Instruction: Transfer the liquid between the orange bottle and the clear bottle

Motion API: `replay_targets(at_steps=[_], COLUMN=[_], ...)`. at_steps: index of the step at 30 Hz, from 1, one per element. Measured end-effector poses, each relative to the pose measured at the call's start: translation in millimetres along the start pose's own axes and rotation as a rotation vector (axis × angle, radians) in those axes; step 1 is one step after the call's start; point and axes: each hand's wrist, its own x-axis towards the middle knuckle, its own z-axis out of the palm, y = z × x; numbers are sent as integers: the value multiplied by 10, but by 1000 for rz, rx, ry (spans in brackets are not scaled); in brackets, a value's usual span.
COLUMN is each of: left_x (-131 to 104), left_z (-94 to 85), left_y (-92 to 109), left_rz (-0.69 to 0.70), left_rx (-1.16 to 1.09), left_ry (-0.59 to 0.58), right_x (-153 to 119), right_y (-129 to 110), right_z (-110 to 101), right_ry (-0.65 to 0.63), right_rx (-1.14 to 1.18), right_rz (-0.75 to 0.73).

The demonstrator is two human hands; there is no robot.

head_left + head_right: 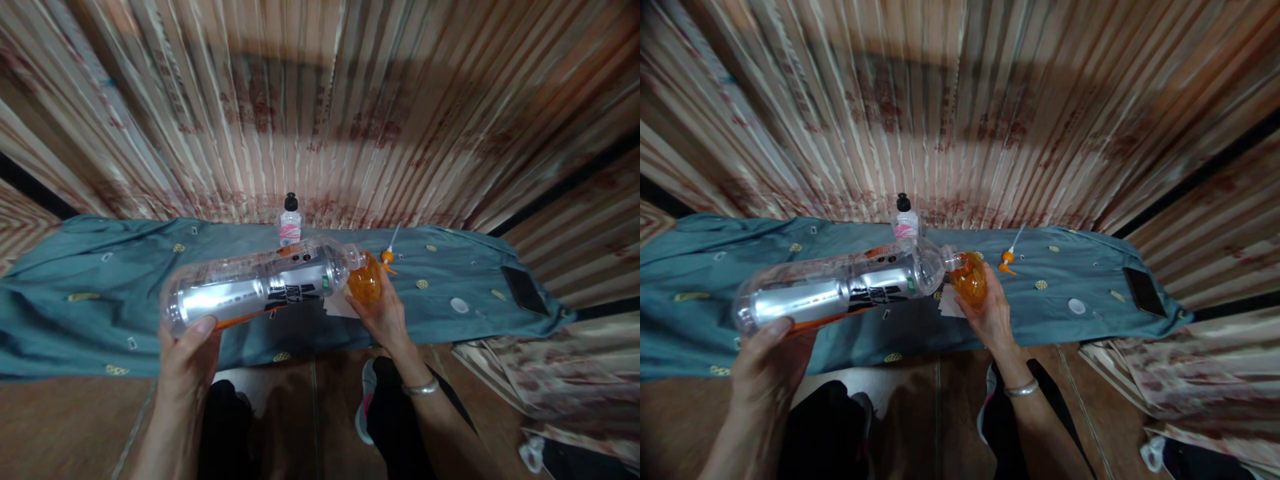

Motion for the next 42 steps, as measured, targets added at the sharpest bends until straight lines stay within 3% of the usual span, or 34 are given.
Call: replay_targets(at_steps=[10,42], left_x=[0,2], left_z=[-90,-112], left_y=[-36,-27], left_rz=[-13,-34], left_rx=[5,17], left_ry=[-26,-9], right_x=[-12,-1], right_y=[42,12], right_z=[5,-8], right_ry=[7,1], right_rx=[-13,-15], right_rz=[-41,-27])
